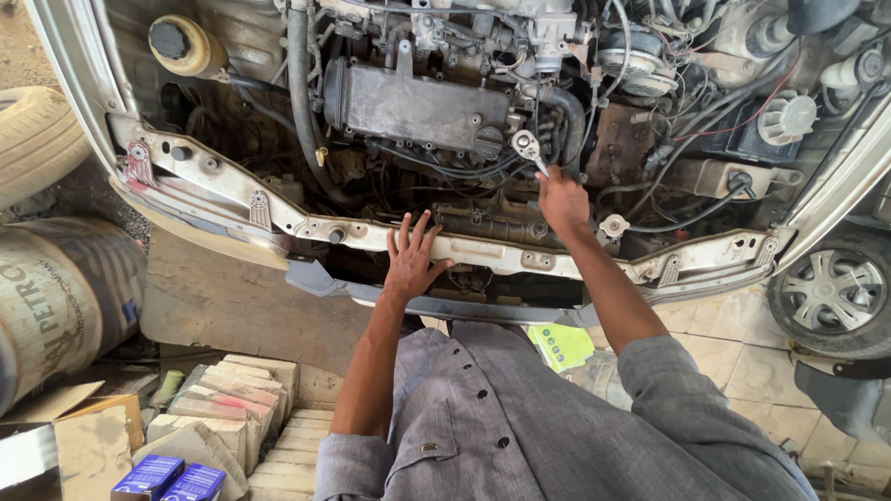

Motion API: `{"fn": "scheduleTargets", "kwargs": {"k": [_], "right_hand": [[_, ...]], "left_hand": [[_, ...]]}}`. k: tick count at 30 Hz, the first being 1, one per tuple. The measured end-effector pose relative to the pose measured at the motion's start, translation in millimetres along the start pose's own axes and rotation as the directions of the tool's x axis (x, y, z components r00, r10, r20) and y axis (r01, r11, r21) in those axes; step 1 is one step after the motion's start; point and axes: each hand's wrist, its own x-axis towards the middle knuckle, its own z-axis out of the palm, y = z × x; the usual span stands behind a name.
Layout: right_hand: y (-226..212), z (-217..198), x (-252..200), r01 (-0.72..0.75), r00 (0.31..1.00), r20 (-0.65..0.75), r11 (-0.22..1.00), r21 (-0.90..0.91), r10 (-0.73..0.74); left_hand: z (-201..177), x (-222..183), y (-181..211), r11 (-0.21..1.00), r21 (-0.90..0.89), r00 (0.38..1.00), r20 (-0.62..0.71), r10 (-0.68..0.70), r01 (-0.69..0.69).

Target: The person works on a car engine by hand and using tools, reaching into the engine bay to manipulate wires, hoses, and mechanical parts before using a socket wrench to tighten bolts on a metal component.

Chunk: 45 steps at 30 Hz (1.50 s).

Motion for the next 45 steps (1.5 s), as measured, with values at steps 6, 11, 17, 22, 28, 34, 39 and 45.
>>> {"fn": "scheduleTargets", "kwargs": {"k": [6, 11, 17, 22, 28, 34, 39, 45], "right_hand": [[4, 9, -4, 0.128, 0.991, -0.04, 0.992, 0.019, -0.127], [1, 18, 6, -0.015, 0.998, -0.056, 1.0, 0.019, 0.016], [4, 10, 15, -0.201, 0.979, -0.027, 0.978, 0.05, 0.202], [12, -4, 25, -0.252, 0.966, -0.024, 0.954, 0.161, 0.259], [29, -5, 18, -0.135, 0.935, -0.269, 0.933, 0.333, 0.231], [32, -65, -2, -0.147, 0.924, 0.024, 0.298, 0.943, 0.382], [23, -150, 12, -0.181, 0.914, 0.182, -0.036, 0.983, 0.362], [13, -231, 67, -0.069, 0.953, 0.088, -0.075, 0.995, 0.29]], "left_hand": [[-2, 1, 2, 1.0, -0.01, 1.0, -0.003, -0.002, 0.002], [-1, 0, 1, 1.0, -0.008, 1.0, 0.007, 0.0, 0.0], [1, 0, -1, 1.0, -0.005, 1.0, -0.008, 0.018, -0.018], [2, -2, -2, 1.0, -0.004, 1.0, 0.005, 0.014, -0.014], [1, 1, -1, 1.0, 0.015, 1.0, 0.017, 0.008, -0.008], [3, 2, -6, 1.0, 0.014, 1.0, 0.014, 0.026, -0.027], [5, 1, -7, 1.0, 0.004, 1.0, 0.015, 0.027, -0.027], [3, 1, -6, 0.999, 0.017, 0.999, 0.016, 0.042, -0.042]]}}
